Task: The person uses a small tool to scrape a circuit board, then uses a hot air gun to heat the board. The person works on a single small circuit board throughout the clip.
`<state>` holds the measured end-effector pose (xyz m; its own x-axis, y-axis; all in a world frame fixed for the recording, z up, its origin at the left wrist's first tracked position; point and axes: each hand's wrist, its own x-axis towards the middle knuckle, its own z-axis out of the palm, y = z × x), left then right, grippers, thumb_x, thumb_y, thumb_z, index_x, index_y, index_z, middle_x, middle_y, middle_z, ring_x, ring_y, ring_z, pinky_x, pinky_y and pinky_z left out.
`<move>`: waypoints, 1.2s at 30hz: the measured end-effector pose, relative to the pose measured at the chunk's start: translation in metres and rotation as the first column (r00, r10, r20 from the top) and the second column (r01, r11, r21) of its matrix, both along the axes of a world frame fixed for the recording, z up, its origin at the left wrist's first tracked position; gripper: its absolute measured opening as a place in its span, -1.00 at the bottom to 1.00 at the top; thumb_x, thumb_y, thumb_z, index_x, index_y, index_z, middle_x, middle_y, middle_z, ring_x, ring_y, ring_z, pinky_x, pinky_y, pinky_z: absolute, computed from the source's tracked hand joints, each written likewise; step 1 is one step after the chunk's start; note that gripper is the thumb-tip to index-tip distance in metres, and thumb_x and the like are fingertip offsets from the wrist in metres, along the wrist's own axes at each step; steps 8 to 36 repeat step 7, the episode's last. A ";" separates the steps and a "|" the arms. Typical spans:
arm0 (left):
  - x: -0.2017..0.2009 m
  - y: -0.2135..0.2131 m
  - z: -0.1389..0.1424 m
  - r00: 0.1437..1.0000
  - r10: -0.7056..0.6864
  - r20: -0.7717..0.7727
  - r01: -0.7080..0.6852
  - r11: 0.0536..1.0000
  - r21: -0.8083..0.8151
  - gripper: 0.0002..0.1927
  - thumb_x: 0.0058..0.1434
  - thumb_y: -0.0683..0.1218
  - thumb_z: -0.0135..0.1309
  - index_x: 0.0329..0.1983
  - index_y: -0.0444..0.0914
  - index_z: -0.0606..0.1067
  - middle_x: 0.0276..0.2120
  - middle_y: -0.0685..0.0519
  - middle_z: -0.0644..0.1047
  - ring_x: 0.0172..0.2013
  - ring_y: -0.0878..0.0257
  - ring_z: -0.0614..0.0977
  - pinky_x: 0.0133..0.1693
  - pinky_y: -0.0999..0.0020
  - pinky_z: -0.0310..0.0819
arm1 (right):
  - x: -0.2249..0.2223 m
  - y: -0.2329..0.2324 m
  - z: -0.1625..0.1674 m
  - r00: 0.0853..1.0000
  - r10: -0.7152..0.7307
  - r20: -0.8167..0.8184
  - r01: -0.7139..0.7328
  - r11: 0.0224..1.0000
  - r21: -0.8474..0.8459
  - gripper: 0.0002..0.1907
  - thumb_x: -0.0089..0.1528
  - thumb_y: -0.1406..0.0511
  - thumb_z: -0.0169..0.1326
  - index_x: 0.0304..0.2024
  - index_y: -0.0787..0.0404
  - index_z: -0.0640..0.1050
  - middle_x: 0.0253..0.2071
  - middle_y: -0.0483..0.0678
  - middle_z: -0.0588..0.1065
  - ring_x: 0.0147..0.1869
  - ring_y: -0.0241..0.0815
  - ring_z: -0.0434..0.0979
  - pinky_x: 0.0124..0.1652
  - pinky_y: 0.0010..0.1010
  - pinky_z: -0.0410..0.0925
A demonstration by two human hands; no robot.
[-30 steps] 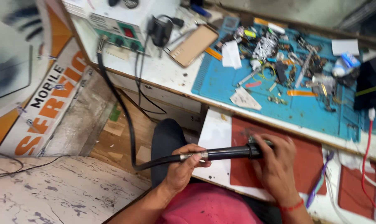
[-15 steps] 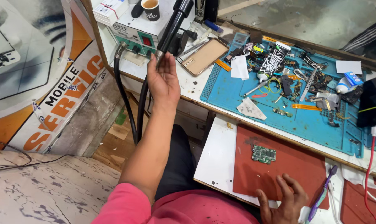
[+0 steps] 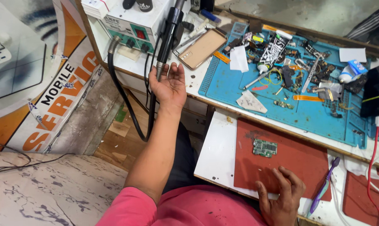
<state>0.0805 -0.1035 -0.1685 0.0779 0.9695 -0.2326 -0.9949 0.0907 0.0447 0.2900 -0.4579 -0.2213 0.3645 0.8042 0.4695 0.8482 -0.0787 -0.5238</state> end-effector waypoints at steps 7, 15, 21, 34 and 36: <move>0.025 -0.092 -0.009 0.791 -0.237 -0.563 0.346 0.933 0.094 -0.69 0.48 0.09 -0.08 -0.23 -0.22 0.46 -0.33 0.09 0.51 -0.30 0.29 0.51 -0.18 0.26 0.43 | 0.025 0.007 0.031 0.995 0.098 -0.003 -0.096 0.983 0.159 -0.45 0.10 0.24 0.39 0.08 0.18 0.47 0.07 -0.01 0.53 0.21 -0.03 0.54 0.14 -0.22 0.38; 0.025 -0.092 -0.009 0.791 -0.237 -0.563 0.346 0.933 0.094 -0.69 0.48 0.09 -0.08 -0.23 -0.22 0.46 -0.33 0.09 0.51 -0.30 0.29 0.51 -0.18 0.26 0.43 | 0.025 0.007 0.031 0.995 0.098 -0.003 -0.096 0.983 0.159 -0.45 0.10 0.24 0.39 0.08 0.18 0.47 0.07 -0.01 0.53 0.21 -0.03 0.54 0.14 -0.22 0.38; 0.025 -0.092 -0.009 0.791 -0.237 -0.563 0.346 0.933 0.094 -0.69 0.48 0.09 -0.08 -0.23 -0.22 0.46 -0.33 0.09 0.51 -0.30 0.29 0.51 -0.18 0.26 0.43 | 0.025 0.007 0.031 0.995 0.098 -0.003 -0.096 0.983 0.159 -0.45 0.10 0.24 0.39 0.08 0.18 0.47 0.07 -0.01 0.53 0.21 -0.03 0.54 0.14 -0.22 0.38; 0.025 -0.092 -0.009 0.791 -0.237 -0.563 0.346 0.933 0.094 -0.69 0.48 0.09 -0.08 -0.23 -0.22 0.46 -0.33 0.09 0.51 -0.30 0.29 0.51 -0.18 0.26 0.43 | 0.025 0.007 0.031 0.995 0.098 -0.003 -0.096 0.983 0.159 -0.45 0.10 0.24 0.39 0.08 0.18 0.47 0.07 -0.01 0.53 0.21 -0.03 0.54 0.14 -0.22 0.38; 0.025 -0.092 -0.009 0.791 -0.237 -0.563 0.346 0.933 0.094 -0.69 0.48 0.09 -0.08 -0.23 -0.22 0.46 -0.33 0.09 0.51 -0.30 0.29 0.51 -0.18 0.26 0.43 | 0.025 0.007 0.031 0.995 0.098 -0.003 -0.096 0.983 0.159 -0.45 0.10 0.24 0.39 0.08 0.18 0.47 0.07 -0.01 0.53 0.21 -0.03 0.54 0.14 -0.22 0.38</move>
